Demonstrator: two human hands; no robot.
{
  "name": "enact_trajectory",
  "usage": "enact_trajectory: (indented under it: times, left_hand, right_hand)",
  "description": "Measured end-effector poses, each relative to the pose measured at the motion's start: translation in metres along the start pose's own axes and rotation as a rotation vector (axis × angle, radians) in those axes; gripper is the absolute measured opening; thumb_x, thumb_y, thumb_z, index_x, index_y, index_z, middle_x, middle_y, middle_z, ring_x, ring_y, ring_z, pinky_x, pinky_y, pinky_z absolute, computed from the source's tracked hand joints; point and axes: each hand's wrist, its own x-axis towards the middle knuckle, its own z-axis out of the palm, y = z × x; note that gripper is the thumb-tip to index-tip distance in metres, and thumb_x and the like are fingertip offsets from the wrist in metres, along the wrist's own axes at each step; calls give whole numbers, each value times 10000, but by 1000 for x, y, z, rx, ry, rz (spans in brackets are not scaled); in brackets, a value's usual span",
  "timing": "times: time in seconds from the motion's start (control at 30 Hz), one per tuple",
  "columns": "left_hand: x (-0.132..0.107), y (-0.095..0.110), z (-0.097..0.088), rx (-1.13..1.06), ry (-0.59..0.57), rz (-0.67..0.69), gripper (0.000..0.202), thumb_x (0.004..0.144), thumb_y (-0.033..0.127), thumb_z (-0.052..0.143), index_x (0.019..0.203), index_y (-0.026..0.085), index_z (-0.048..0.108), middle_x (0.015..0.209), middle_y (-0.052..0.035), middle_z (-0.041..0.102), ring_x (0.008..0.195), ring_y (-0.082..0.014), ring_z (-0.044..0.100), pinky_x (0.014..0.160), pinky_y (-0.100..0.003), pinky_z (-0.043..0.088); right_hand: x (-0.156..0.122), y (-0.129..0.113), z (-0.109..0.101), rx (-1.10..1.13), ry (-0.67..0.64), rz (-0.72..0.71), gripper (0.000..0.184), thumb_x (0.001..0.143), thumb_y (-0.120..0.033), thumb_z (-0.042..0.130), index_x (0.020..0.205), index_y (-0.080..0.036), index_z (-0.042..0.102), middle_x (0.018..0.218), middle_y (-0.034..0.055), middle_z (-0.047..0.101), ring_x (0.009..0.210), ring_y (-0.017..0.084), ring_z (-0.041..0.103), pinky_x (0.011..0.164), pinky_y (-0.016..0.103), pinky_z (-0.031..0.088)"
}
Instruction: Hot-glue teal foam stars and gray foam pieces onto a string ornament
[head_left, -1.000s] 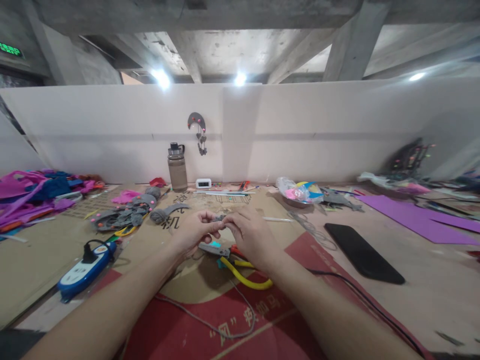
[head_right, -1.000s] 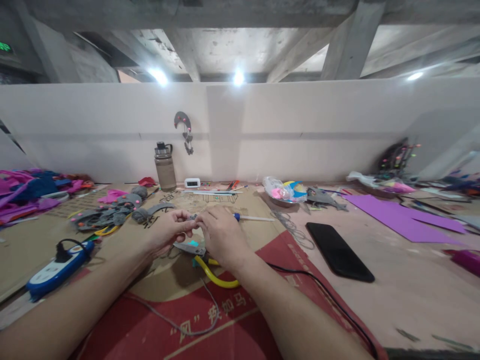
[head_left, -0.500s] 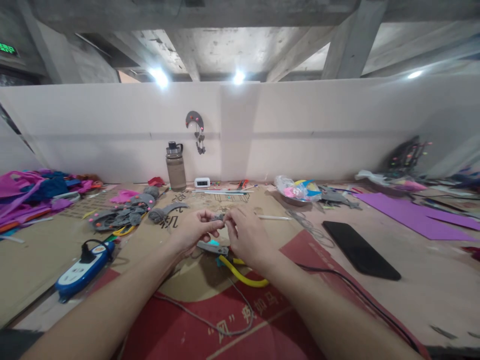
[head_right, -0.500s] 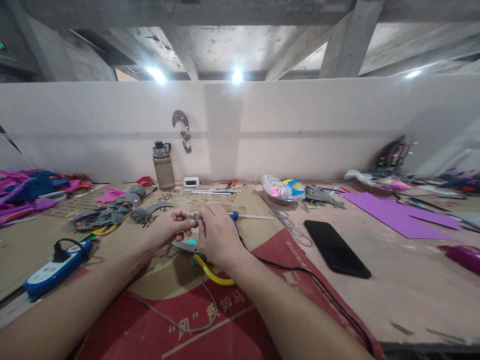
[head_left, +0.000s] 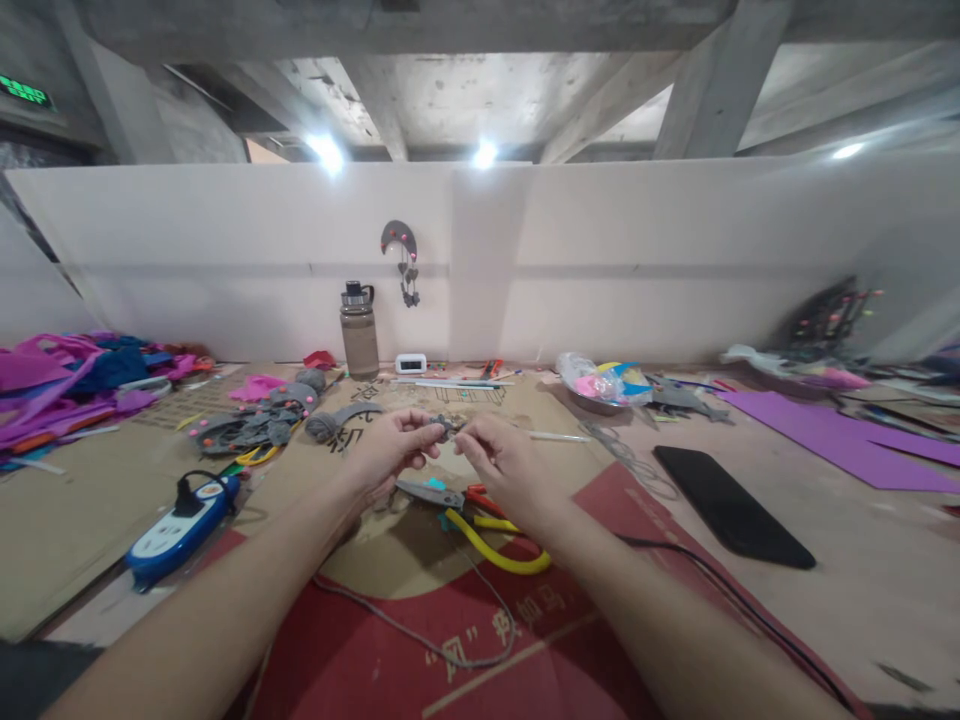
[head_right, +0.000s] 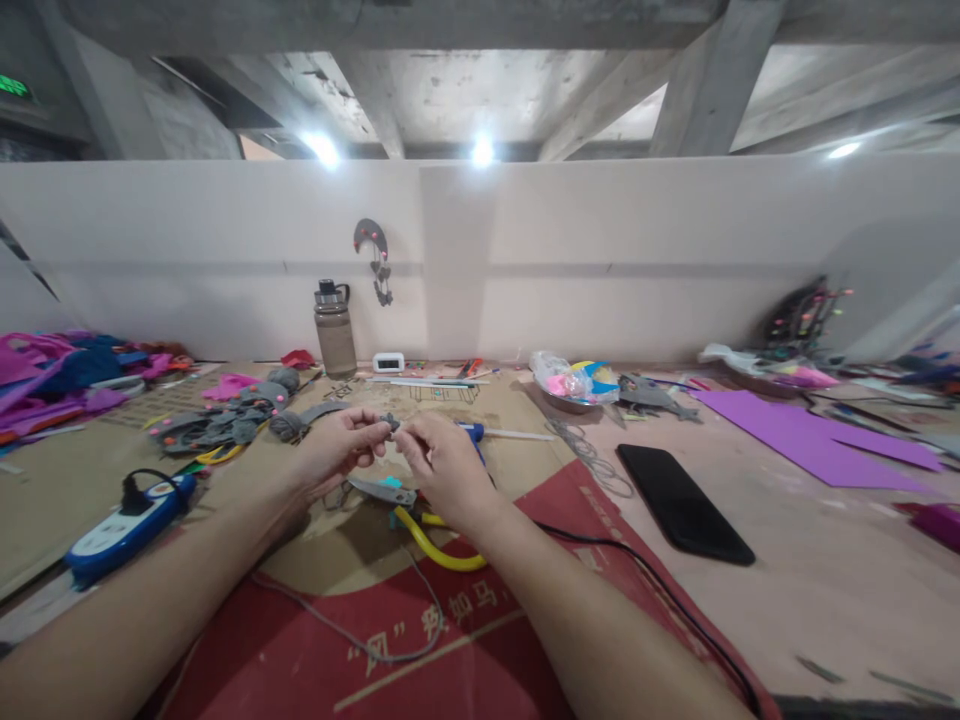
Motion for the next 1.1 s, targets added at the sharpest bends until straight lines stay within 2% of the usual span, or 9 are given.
enact_trajectory:
  times: [0.07, 0.17, 0.37, 0.67, 0.8, 0.93, 1.1]
  left_hand:
    - [0, 1, 1, 0, -4, 0, 327, 601, 344, 754, 757, 121, 573, 636, -3, 566, 531, -68, 520, 423, -159, 337]
    - [-1, 1, 2, 4, -17, -12, 341, 582, 346, 764, 753, 118, 576, 633, 0, 565, 529, -67, 517, 425, -160, 332]
    - [-3, 1, 5, 50, -17, -38, 358, 581, 344, 766, 792, 125, 578, 640, 0, 573, 534, -73, 532, 433, -158, 342]
    - [-4, 0, 5, 140, -60, -1, 340, 591, 313, 755, 823, 134, 582, 630, -14, 608, 530, -93, 543, 443, -175, 369]
    - [-5, -1, 6, 138, -93, -21, 317, 599, 302, 751, 818, 142, 587, 641, -13, 614, 548, -98, 555, 453, -178, 388]
    - [-3, 0, 5, 30, -37, -29, 300, 588, 290, 763, 770, 121, 593, 710, -32, 621, 586, -88, 567, 438, -158, 374]
    - [-2, 4, 1, -119, -18, -49, 210, 636, 189, 720, 771, 110, 579, 801, -87, 664, 653, -113, 621, 496, -167, 448]
  right_hand:
    - [0, 2, 2, -20, 62, 4, 87, 852, -210, 481, 846, -181, 562, 794, 28, 558, 749, 145, 504, 676, 261, 394]
    - [0, 4, 3, -49, 111, -6, 113, 836, -197, 514, 936, -184, 565, 873, 47, 573, 819, 161, 516, 725, 285, 409]
    - [0, 3, 1, -129, 89, -48, 114, 863, -219, 492, 879, -210, 605, 887, 41, 601, 884, 171, 527, 796, 312, 409]
    - [2, 6, 7, -261, 36, -99, 84, 774, -125, 514, 733, -191, 547, 765, 36, 560, 775, 171, 502, 699, 288, 390]
    - [3, 10, 7, -252, 67, -35, 63, 789, -153, 489, 751, -195, 516, 756, 30, 550, 748, 169, 495, 676, 285, 377]
    - [2, 11, -1, -158, 175, 65, 104, 866, -218, 397, 807, -202, 481, 759, 25, 544, 712, 160, 497, 635, 278, 370]
    - [2, 9, -2, -166, 180, 107, 257, 908, -249, 299, 677, -217, 407, 620, -10, 475, 594, 144, 450, 550, 264, 316]
